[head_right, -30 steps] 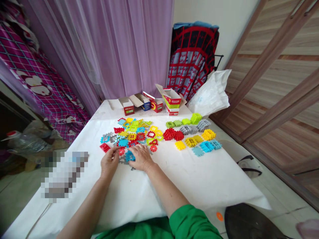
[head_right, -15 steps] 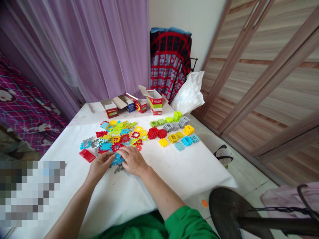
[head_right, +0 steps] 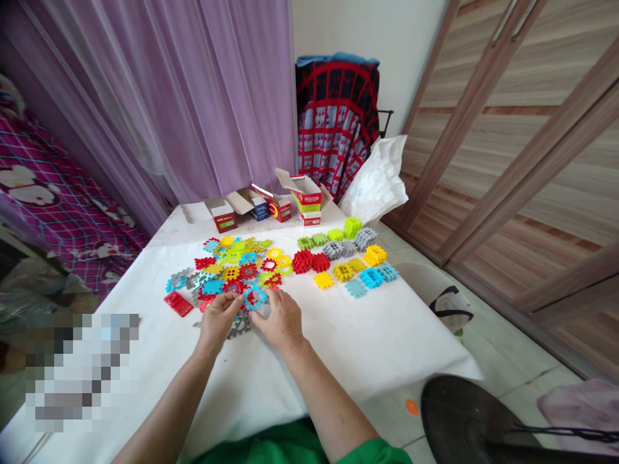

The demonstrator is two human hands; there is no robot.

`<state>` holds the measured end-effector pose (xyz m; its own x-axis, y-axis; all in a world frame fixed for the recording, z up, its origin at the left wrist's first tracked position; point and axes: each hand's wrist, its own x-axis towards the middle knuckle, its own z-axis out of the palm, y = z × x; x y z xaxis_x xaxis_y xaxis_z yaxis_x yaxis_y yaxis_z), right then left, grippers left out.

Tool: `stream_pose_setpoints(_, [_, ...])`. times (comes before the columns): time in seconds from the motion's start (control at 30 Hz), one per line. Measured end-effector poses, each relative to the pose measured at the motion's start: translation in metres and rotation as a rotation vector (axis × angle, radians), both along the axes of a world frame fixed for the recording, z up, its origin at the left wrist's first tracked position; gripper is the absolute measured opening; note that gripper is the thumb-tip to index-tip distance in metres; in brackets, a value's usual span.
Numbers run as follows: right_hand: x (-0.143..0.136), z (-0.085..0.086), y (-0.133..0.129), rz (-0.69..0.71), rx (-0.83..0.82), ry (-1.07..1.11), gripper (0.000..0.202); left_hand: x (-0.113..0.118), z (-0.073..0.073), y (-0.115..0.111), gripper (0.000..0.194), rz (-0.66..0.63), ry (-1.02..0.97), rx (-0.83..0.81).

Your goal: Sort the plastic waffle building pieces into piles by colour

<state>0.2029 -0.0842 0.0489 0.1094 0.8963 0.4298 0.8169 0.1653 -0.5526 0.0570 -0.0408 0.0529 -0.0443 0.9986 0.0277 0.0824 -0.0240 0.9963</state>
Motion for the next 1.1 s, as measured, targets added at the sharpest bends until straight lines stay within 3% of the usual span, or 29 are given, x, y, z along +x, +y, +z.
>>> stream_pose_setpoints(0.13, [0.010, -0.006, 0.001, -0.024, 0.039, 0.002, 0.039, -0.011, -0.003, 0.003, 0.039, 0.000, 0.193, 0.052])
stream_pose_setpoints(0.33, [0.044, -0.023, -0.005, -0.119, -0.012, -0.021, 0.038, -0.065, -0.012, 0.012, 0.030, 0.224, 0.770, 0.329])
stream_pose_setpoints(0.4, [0.051, -0.030, -0.008, -0.139, -0.063, -0.015, 0.039, -0.077, -0.015, 0.014, 0.030, 0.276, 0.850, 0.413])
stream_pose_setpoints(0.6, [0.078, -0.036, -0.012, -0.216, -0.053, -0.021, 0.036, -0.080, -0.015, 0.015, 0.031, 0.222, 0.866, 0.454])
stream_pose_setpoints(0.83, [0.190, -0.025, -0.027, -0.618, 0.117, -0.075, 0.043, -0.082, -0.015, 0.015, 0.028, 0.275, 0.796, 0.253])
stream_pose_setpoints(0.93, [0.232, -0.017, -0.031, -0.715, 0.042, -0.115, 0.045, -0.083, -0.015, 0.016, 0.028, 0.303, 0.758, 0.197])
stream_pose_setpoints(1.1, [0.266, -0.004, -0.028, -0.672, -0.146, -0.234, 0.042, -0.081, -0.012, 0.017, 0.024, 0.364, 0.733, 0.124])
